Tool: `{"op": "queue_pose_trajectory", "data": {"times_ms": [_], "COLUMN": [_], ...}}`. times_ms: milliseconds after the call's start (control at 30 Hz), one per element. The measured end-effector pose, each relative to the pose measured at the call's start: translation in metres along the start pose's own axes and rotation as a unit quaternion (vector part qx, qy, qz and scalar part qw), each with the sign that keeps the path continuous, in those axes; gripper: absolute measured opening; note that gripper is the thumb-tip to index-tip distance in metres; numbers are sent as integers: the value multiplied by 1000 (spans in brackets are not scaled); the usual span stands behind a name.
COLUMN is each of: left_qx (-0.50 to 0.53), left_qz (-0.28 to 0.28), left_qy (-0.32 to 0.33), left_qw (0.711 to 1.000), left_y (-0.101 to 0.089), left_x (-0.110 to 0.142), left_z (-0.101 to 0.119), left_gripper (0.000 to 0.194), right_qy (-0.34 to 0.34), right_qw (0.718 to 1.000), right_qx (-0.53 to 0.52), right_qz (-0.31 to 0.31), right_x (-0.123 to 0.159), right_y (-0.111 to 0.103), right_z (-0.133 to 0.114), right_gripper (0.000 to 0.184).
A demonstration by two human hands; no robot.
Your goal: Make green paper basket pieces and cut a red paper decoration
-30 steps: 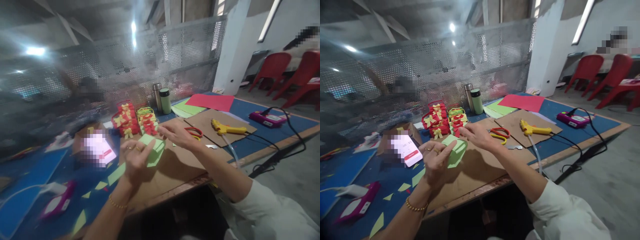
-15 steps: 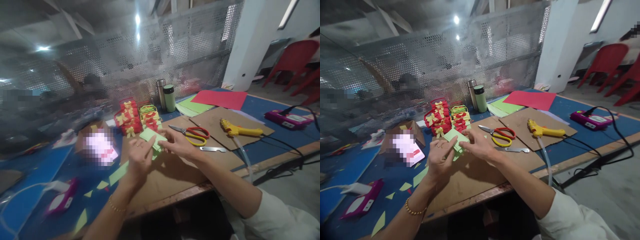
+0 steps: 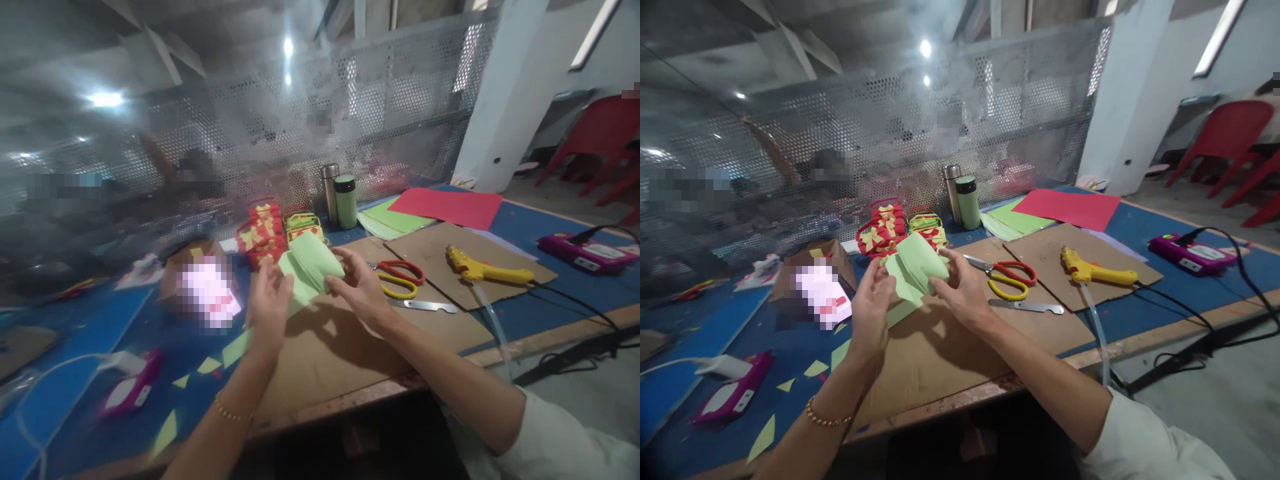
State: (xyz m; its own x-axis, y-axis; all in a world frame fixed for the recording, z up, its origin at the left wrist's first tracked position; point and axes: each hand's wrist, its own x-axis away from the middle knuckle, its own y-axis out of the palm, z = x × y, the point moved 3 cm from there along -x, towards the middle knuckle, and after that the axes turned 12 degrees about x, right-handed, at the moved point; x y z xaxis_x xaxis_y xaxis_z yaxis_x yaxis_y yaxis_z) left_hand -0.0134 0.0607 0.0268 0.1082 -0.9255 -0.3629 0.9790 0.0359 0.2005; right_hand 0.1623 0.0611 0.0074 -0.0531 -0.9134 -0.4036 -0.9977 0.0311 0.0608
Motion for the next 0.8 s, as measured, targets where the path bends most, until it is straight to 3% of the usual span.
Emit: {"op": "queue_pose_trajectory", "data": {"times_ms": [100, 167, 300, 400, 500, 667, 800], "left_qx": [178, 234, 232, 161, 67, -34, -85], "left_qz": [-42, -30, 54, 67, 43, -62, -61], "left_qy": [-167, -213, -196, -168, -172, -143, -153], "left_qw": [969, 948, 951, 970, 982, 987, 983], "left_y": [14, 19, 13, 5, 4, 13, 13], "left_x": [4, 7, 5, 3, 8, 16, 14], "left_z": [-6, -8, -9, -9, -9, -2, -2], "left_gripper": [61, 59, 65, 61, 50, 40, 40], "right_qy": [-9, -7, 14, 18, 23, 48, 71], "right_qw": [1000, 1000, 998, 996, 995, 997, 995], "right_qx": [-16, -17, 29, 50, 2, 54, 77], "right_qz": [11, -6, -54, -72, -100, -26, 1], "right_x": [4, 7, 14, 13, 10, 5, 5], "right_y": [6, 12, 22, 20, 15, 3, 2], "right_z": [3, 6, 13, 10, 3, 0, 2], "right_gripper": [55, 56, 59, 59, 50, 51, 48]}}
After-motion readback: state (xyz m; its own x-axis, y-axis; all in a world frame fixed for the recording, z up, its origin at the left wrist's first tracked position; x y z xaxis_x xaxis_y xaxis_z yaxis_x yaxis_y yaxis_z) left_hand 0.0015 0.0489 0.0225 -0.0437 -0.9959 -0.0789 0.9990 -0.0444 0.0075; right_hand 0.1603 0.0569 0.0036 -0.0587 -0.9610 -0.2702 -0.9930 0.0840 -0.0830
